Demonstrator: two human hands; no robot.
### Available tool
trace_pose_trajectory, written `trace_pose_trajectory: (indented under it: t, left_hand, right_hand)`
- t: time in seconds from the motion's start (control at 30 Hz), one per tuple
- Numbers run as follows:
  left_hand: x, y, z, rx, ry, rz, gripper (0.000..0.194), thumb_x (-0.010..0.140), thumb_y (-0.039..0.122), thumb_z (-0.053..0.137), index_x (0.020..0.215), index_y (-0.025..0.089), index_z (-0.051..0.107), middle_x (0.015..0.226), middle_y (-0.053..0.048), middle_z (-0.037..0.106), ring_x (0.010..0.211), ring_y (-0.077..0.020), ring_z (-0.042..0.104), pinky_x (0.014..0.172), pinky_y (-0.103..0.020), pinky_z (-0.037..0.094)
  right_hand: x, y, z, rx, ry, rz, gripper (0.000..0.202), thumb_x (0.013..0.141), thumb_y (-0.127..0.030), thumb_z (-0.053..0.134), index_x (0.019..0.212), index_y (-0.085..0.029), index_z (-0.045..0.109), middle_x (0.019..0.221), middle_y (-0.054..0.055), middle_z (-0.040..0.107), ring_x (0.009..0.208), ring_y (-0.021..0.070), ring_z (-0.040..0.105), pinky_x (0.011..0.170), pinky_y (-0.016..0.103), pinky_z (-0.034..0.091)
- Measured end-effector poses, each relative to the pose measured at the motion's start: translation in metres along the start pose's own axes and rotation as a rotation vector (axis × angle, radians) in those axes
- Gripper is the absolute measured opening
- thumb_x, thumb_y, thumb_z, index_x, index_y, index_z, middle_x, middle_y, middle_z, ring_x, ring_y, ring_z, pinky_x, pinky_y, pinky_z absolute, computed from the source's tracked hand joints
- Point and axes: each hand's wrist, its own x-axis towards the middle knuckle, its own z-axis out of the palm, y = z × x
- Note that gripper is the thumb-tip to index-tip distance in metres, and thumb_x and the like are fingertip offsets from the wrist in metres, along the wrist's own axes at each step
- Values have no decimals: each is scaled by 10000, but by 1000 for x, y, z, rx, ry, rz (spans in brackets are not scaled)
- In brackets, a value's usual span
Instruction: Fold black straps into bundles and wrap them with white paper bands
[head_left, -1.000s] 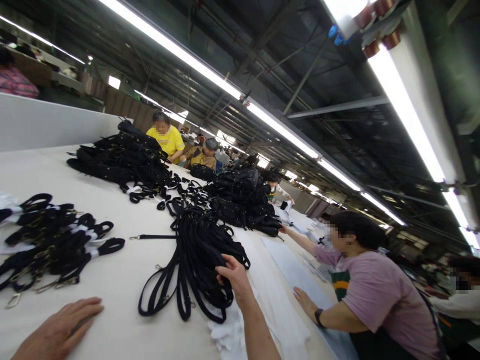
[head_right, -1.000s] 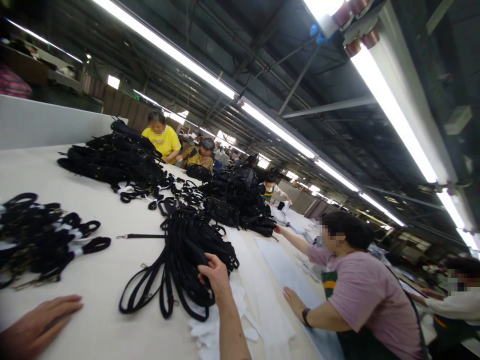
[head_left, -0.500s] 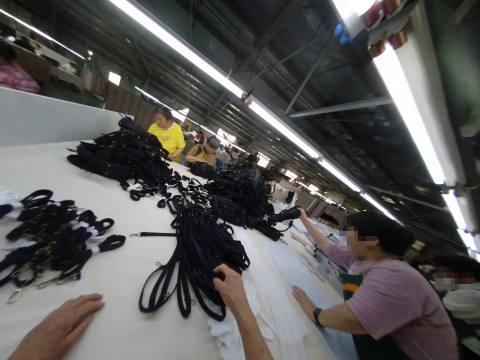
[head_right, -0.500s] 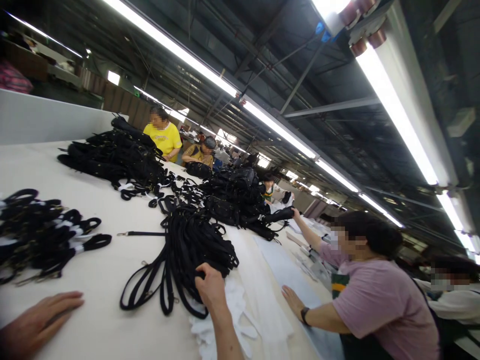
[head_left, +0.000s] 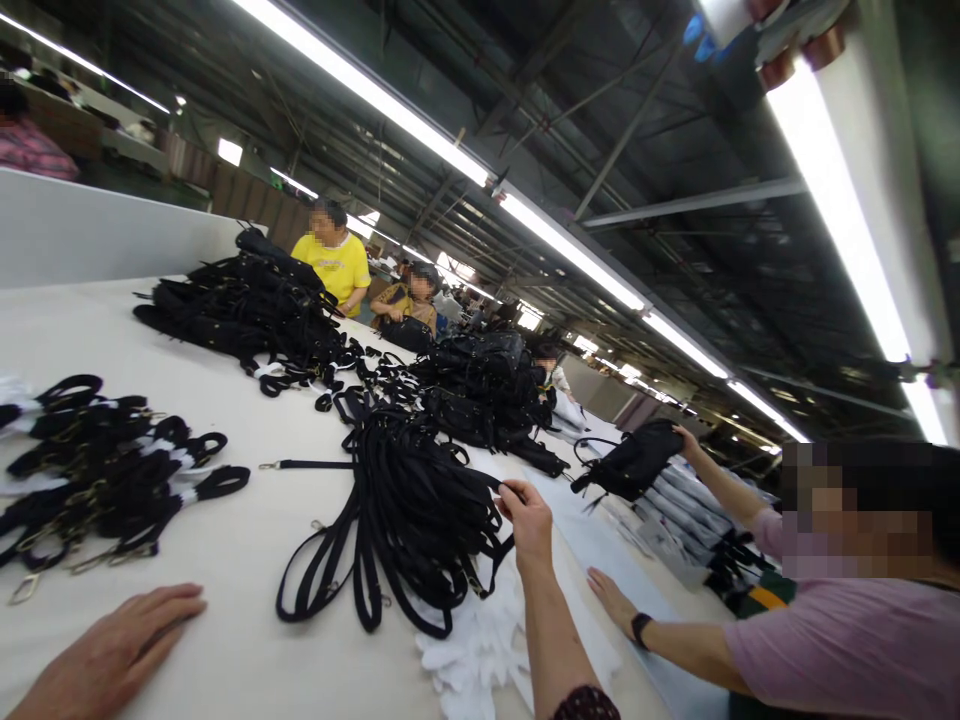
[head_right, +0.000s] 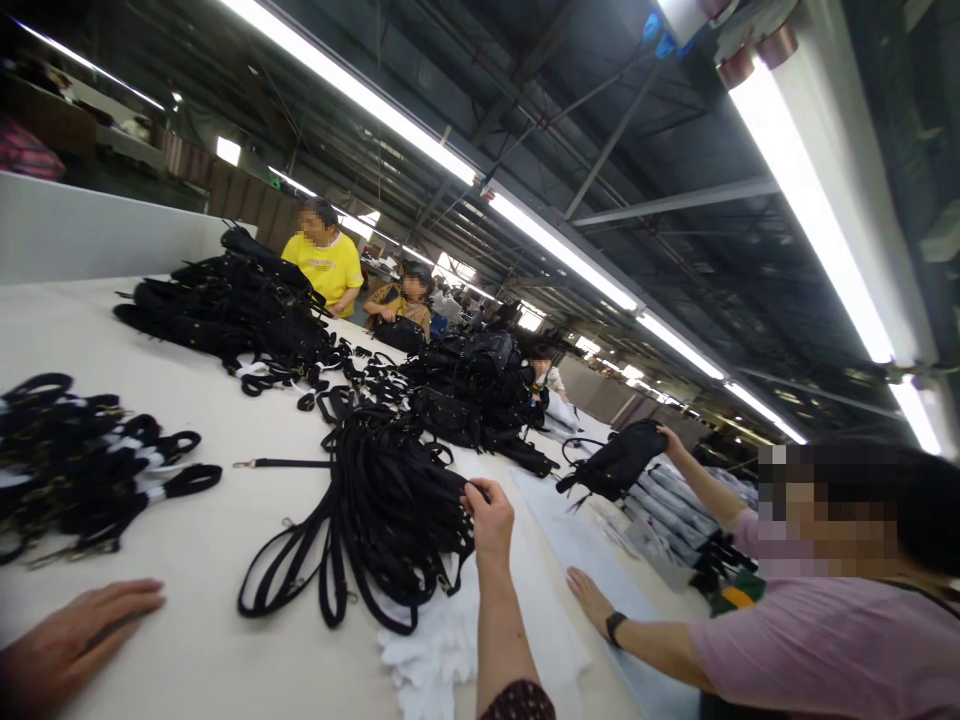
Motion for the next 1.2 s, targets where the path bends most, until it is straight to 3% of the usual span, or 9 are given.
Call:
trace_pose_trajectory:
  t: [0.1,0.23,0.33,0.43,0.53,0.63,0.83,0.97,1.2]
  left_hand:
    - [-1,2,-1,7,2,-7,323,873,475,531,1110,435,748,1279,26,713,1234,-317,623,1135,-506,453]
    - [-2,8,-6,26,-10,-13,329,884,461,538,1138,409,739,1307,21,697,1260,-303,602,1159,-494,426]
    - [0,15,-13,42,-33,-13,348,879,488,543,1150,389,736,1313,12,694,1257,-296,606,1153,-487,434]
    - [2,24,-21,49,-47,1,363,883,508,532,1157,379,731,1310,5,695,1253,-279,613,1138,-469,451]
    - [3,37,-30,32,-43,2,368,900,505,514,1154,348,729,1308,-16,694,1252,-272,610,1140,-458,446]
    - [3,51,-43,-16,-53,-19,378,909,490,502,1160,307,718,1310,-39,689,1265,-272,593,1164,-475,405]
    - [-1,81,-66,-173,-100,-118,391,866,466,524,1149,282,720,1294,-45,699,1242,-283,606,1127,-442,434]
    - [-16,123,-63,-334,-183,-169,406,851,511,574,1173,308,714,1278,-19,712,1145,-273,666,1009,-355,519]
    - [-21,188,-46,-509,-294,-333,441,815,501,620,1167,252,712,1119,-40,770,1097,-296,676,966,-360,498]
  right_hand:
    - [-7,-29,11,180,-61,11,496,692,-542,747,1023,-184,654,882,29,714,683,147,661,709,316,578]
    - [-30,-87,20,534,-202,61,412,725,-405,797,1067,-214,667,887,2,713,693,116,666,659,250,586]
    - [-59,-131,22,757,-320,134,350,760,-312,794,1079,-219,683,891,-4,716,738,110,683,631,205,585]
    - [-101,-150,27,895,-357,214,330,771,-258,794,1081,-213,693,942,4,728,822,107,697,688,187,595]
    - [-157,-129,42,1030,-251,338,390,747,-221,818,1116,-240,692,1105,14,727,897,97,696,742,173,591]
    - [-224,-72,62,1094,-96,477,474,723,-217,840,1166,-281,681,1302,23,668,938,93,691,786,184,587]
    - [-336,44,87,997,50,877,624,496,-231,960,1068,-260,711,1102,55,741,799,151,702,722,297,594]
    - [-356,72,88,950,-58,890,554,406,-297,977,893,-202,731,919,58,754,743,168,688,656,284,548]
    - [-359,74,93,858,-282,821,498,477,-390,932,886,-171,750,891,54,730,765,151,657,661,243,509]
